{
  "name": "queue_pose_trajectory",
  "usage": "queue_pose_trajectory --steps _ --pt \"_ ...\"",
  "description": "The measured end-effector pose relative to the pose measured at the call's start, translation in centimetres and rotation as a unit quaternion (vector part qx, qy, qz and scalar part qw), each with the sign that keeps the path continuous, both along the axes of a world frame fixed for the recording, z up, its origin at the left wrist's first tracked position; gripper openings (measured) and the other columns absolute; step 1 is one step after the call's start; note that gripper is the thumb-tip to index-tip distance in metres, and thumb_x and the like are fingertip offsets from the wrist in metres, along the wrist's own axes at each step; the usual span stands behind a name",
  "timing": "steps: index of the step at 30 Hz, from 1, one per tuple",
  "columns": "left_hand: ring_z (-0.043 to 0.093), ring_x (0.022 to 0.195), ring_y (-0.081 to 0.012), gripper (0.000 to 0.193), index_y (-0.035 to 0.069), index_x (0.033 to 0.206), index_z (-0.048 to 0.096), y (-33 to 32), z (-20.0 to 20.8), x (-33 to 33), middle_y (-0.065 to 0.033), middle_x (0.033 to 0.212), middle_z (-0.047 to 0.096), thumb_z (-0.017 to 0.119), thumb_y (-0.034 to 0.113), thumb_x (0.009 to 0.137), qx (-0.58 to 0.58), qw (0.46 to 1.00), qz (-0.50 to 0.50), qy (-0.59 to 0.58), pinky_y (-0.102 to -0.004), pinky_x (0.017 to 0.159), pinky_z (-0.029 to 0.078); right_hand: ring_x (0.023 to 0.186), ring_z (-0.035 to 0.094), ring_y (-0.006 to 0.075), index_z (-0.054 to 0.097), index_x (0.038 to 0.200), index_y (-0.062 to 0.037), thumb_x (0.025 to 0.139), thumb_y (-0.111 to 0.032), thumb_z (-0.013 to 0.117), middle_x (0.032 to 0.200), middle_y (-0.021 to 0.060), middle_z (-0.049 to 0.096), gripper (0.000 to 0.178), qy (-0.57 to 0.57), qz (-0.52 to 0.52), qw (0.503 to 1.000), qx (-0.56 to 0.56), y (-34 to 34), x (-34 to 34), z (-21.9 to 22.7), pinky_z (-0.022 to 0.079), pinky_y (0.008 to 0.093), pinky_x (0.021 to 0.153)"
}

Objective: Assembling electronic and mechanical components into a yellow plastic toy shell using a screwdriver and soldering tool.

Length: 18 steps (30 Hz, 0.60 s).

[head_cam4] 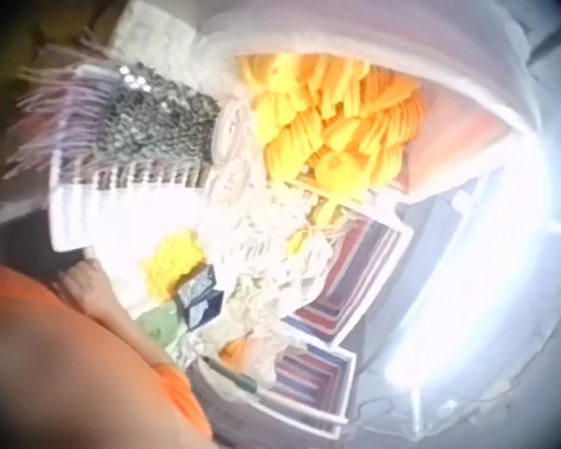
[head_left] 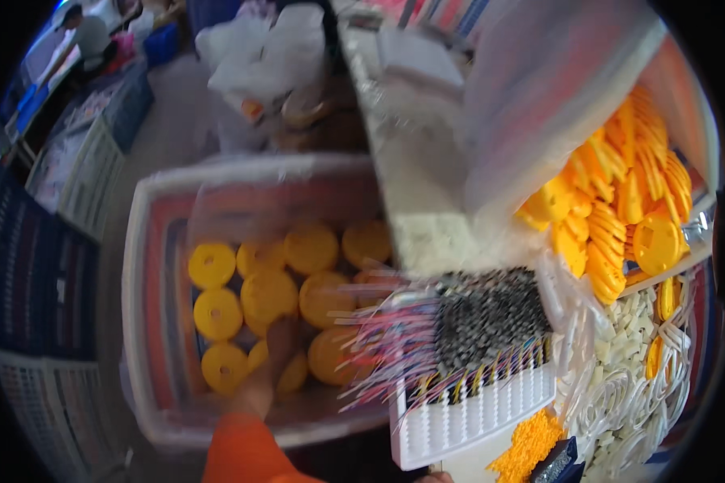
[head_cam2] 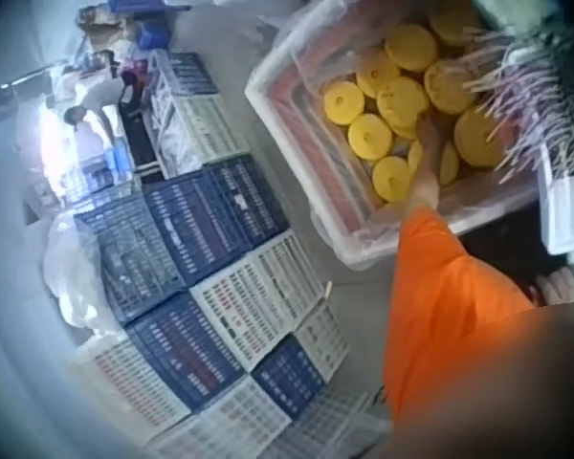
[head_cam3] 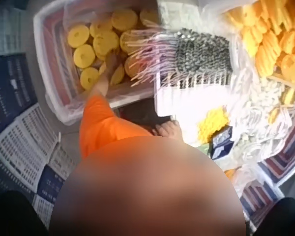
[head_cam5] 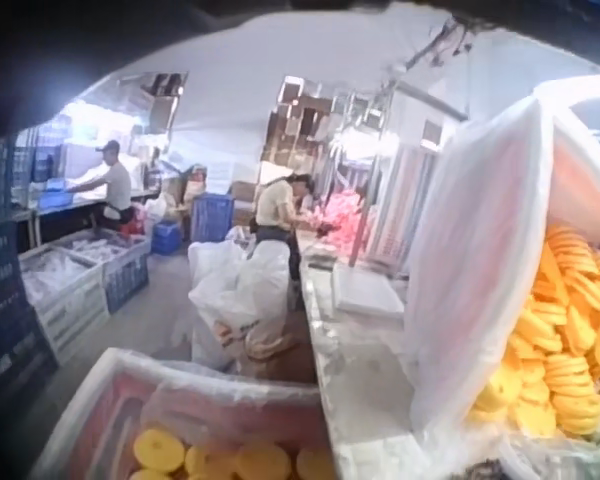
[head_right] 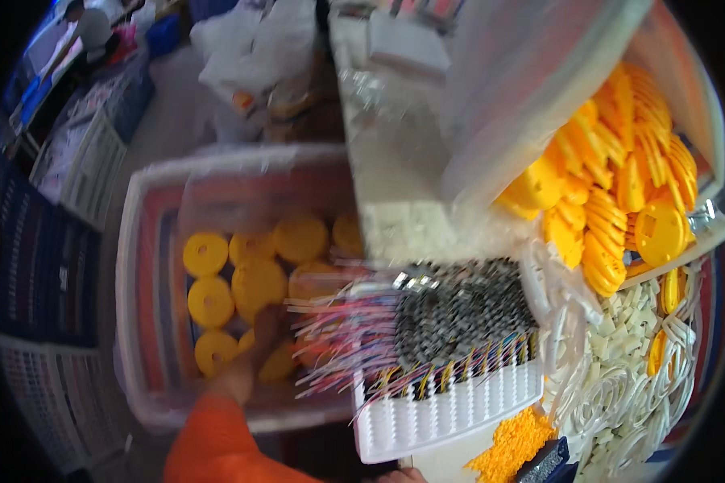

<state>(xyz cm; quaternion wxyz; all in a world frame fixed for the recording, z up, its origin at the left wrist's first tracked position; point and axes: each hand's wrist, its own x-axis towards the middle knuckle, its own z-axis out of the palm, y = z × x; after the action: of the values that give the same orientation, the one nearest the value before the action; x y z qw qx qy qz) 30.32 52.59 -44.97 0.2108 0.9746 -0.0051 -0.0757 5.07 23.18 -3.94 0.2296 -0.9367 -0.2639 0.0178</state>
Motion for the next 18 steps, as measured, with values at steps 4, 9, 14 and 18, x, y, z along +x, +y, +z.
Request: queue_pose_trajectory --steps 4,9,14,18 --pt "0.045 0.136 -0.0357 0.053 0.003 0.131 0.055 0.4 2.9 3.4 -0.0197 0.147 0.046 0.073 0.024 0.085 0.056 0.998 0.033 -0.007 -0.0518 0.104 0.045 0.070 0.060 0.0243 0.070 0.093 -0.0066 0.078 -0.014 0.081 0.079 0.0062 0.063 0.020 0.052 -0.026 0.998 -0.004 0.5 0.9 2.5 0.045 0.0421 0.069" --pt "0.028 0.148 -0.0398 0.097 0.007 0.149 0.037 2.2 1.4 4.5 -0.0222 0.160 0.028 0.086 0.035 0.071 0.112 0.992 0.046 0.036 -0.0559 0.110 0.037 0.067 0.058 0.0227 0.070 0.096 -0.0062 0.077 -0.014 0.081 0.077 0.0048 0.063 0.023 0.028 -0.023 0.999 0.009 0.9 2.2 2.0 0.045 0.0408 0.067" --pt "0.028 0.148 -0.0418 0.111 0.008 0.153 0.032 0.9 0.5 5.0 -0.0239 0.159 0.029 0.090 0.041 0.065 0.157 0.985 0.060 0.037 -0.0606 0.109 0.036 0.066 0.058 0.0213 0.071 0.095 -0.0059 0.076 -0.015 0.082 0.077 0.0042 0.062 0.024 0.032 -0.024 0.999 -0.001 0.6 1.4 1.7 0.043 0.0395 0.066" --pt "0.031 0.147 -0.0401 0.108 0.014 0.158 0.028 -0.6 2.5 5.8 -0.0229 0.158 0.031 0.087 0.045 0.073 0.212 0.970 0.083 0.085 -0.0590 0.111 0.034 0.063 0.056 0.0191 0.071 0.095 -0.0061 0.076 -0.019 0.083 0.075 0.0029 0.062 0.026 0.037 -0.022 0.999 -0.020 0.3 1.0 1.9 0.040 0.0381 0.063"
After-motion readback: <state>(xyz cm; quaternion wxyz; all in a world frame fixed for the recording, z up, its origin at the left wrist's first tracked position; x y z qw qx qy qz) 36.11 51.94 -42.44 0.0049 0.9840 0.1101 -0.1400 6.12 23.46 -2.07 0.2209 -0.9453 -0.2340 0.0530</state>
